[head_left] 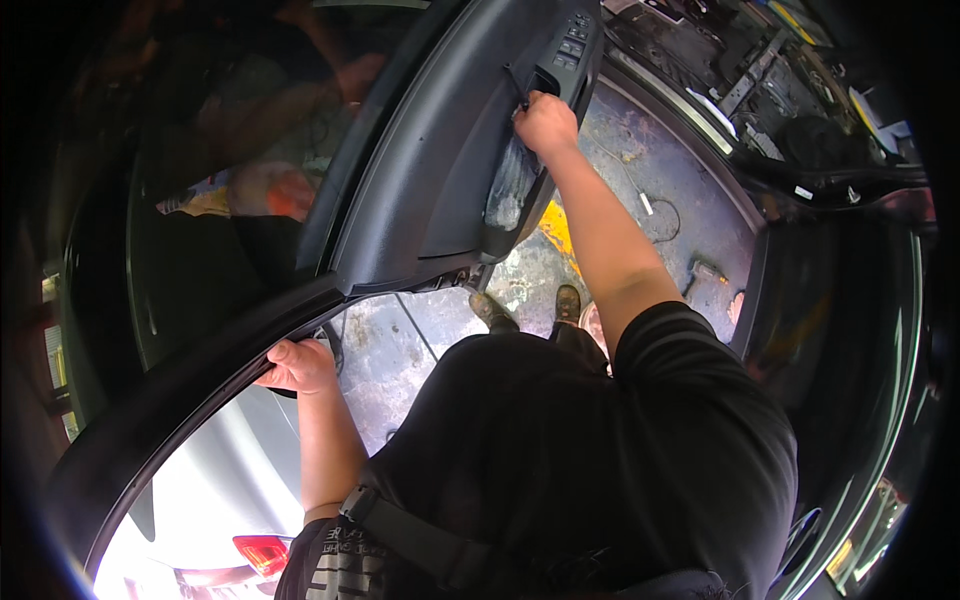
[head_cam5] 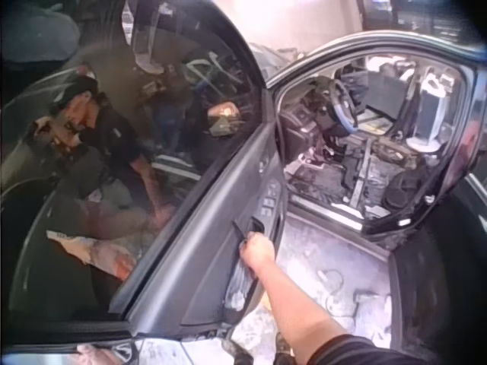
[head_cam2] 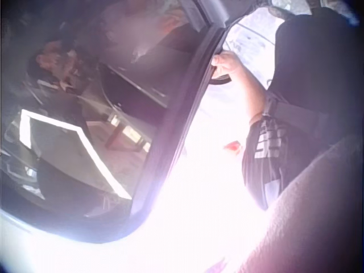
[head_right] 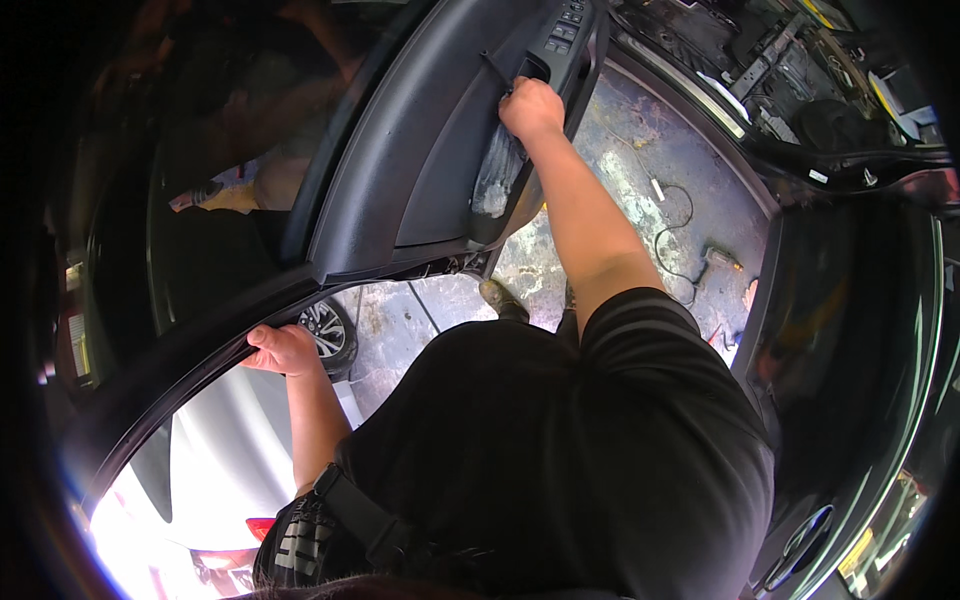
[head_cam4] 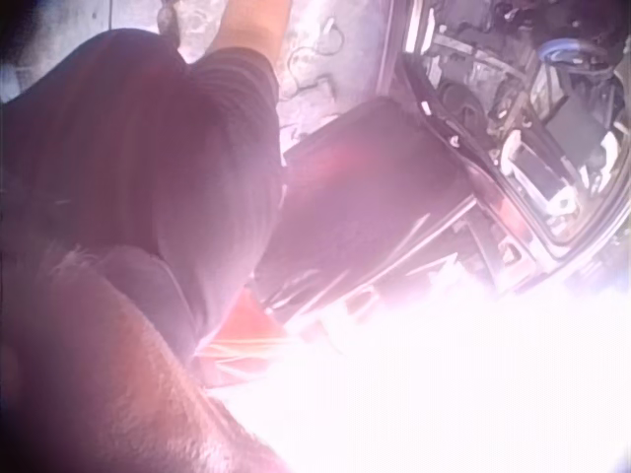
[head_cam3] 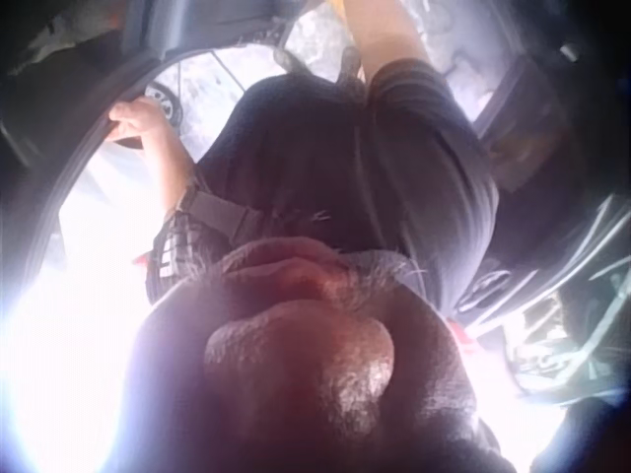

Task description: The person applies a white adhesive to the inner edge of a car door using a brush, then wipes the area with an orange cloth. The task involves repeated application and wiping of the same section.

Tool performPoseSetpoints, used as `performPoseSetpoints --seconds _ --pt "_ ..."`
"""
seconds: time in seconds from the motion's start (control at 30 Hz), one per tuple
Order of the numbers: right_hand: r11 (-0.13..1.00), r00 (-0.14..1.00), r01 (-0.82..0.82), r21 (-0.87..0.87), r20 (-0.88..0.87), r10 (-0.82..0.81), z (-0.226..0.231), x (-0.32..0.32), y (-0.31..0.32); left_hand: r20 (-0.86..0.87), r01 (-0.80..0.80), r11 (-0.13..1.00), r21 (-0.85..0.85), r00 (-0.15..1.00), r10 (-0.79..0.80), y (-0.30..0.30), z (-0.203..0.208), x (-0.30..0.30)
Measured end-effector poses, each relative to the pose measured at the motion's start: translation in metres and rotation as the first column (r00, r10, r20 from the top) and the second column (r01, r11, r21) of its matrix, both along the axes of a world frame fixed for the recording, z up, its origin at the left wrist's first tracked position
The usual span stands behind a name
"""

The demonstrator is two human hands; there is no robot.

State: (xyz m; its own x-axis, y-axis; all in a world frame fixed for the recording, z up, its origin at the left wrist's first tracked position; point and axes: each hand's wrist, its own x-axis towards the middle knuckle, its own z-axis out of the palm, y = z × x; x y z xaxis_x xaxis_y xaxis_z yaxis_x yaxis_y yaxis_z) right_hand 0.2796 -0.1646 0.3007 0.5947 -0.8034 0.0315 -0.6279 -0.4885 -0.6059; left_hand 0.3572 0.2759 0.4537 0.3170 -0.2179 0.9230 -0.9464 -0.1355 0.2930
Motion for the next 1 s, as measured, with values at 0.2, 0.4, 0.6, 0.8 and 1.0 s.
performPoseSetpoints --seconds 0.2,0.4,0.6,0.8,1.0 --pt "0.996 0.996 -0.067 0.063 -0.049 0.070 -0.008 -0.020 0.003 -0.169 0.154 0.980 -0.124 0.970 -0.174 -0.003 0.001 -0.006" --pt "0.992 0.994 -0.095 0.088 -0.042 0.099 -0.010 -0.012 0.000 -0.093 0.087 0.993 -0.077 0.991 -0.094 -0.008 0.008 -0.010" --pt "0.996 0.994 -0.089 0.030 -0.063 0.090 -0.004 0.006 -0.022 -0.024 -0.031 0.997 -0.074 0.999 0.029 -0.007 0.004 -0.003" --pt "0.885 0.863 -0.432 -0.172 0.206 0.461 -0.019 -0.052 0.070 -0.110 0.065 0.996 -0.065 0.991 -0.072 -0.005 0.009 -0.008" --pt "0.973 0.973 -0.133 -0.190 0.161 0.165 -0.015 -0.016 -0.008 -0.065 0.011 0.991 -0.133 0.998 -0.020 -0.022 0.008 -0.009"
